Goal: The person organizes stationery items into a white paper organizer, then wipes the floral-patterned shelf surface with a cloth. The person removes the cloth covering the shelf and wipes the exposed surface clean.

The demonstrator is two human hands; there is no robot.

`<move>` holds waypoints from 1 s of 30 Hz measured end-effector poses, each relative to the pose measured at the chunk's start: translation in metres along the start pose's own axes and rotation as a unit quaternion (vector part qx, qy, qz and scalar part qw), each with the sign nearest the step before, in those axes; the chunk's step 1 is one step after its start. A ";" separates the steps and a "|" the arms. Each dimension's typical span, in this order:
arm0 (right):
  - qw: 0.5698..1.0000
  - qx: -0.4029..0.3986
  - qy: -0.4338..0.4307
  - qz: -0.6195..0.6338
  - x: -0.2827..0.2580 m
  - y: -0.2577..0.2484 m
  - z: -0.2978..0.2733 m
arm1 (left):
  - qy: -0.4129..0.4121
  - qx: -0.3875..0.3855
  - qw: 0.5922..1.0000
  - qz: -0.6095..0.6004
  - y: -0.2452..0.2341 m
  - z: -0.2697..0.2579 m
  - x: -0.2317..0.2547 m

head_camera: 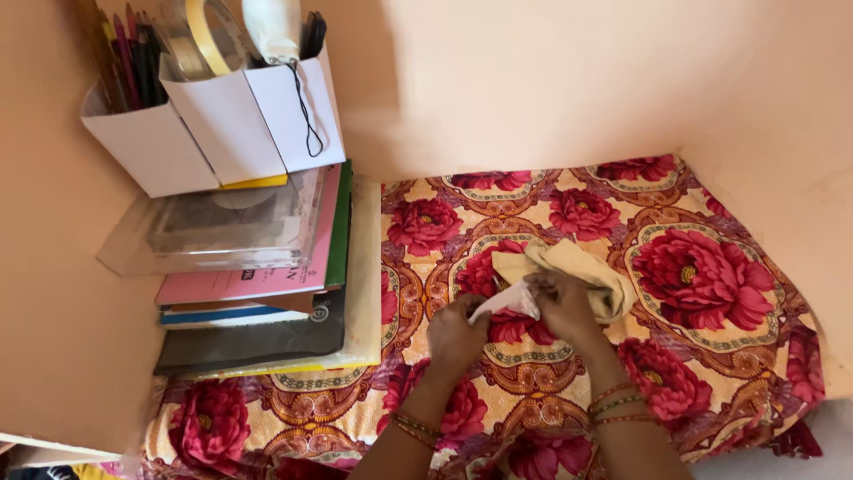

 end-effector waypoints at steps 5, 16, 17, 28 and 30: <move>0.989 0.034 -0.007 -0.144 -0.011 0.022 -0.026 | 0.050 0.041 0.998 -0.024 -0.002 -0.002 -0.003; 0.826 0.241 -0.204 -0.466 -0.013 0.033 -0.033 | 0.021 0.055 0.986 -0.153 -0.015 -0.005 0.007; 0.811 0.272 -0.204 -0.475 -0.014 0.031 -0.030 | 0.014 0.045 0.987 -0.154 -0.016 -0.005 0.009; 0.977 0.111 0.063 -0.168 0.044 0.021 -0.021 | 0.072 -0.031 0.996 0.053 -0.022 -0.003 0.016; 0.964 0.151 0.026 -0.218 0.044 0.018 -0.024 | 0.063 -0.029 0.996 0.047 -0.022 -0.004 0.014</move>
Point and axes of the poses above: each hand's wrist, its own z-axis towards the middle knuckle, its own y-axis out of the palm, x = y × z, the point moved 1 cm from there along z, towards the middle knuckle, and after that the axes turned 11 degrees about z, right-handed, at the moved point
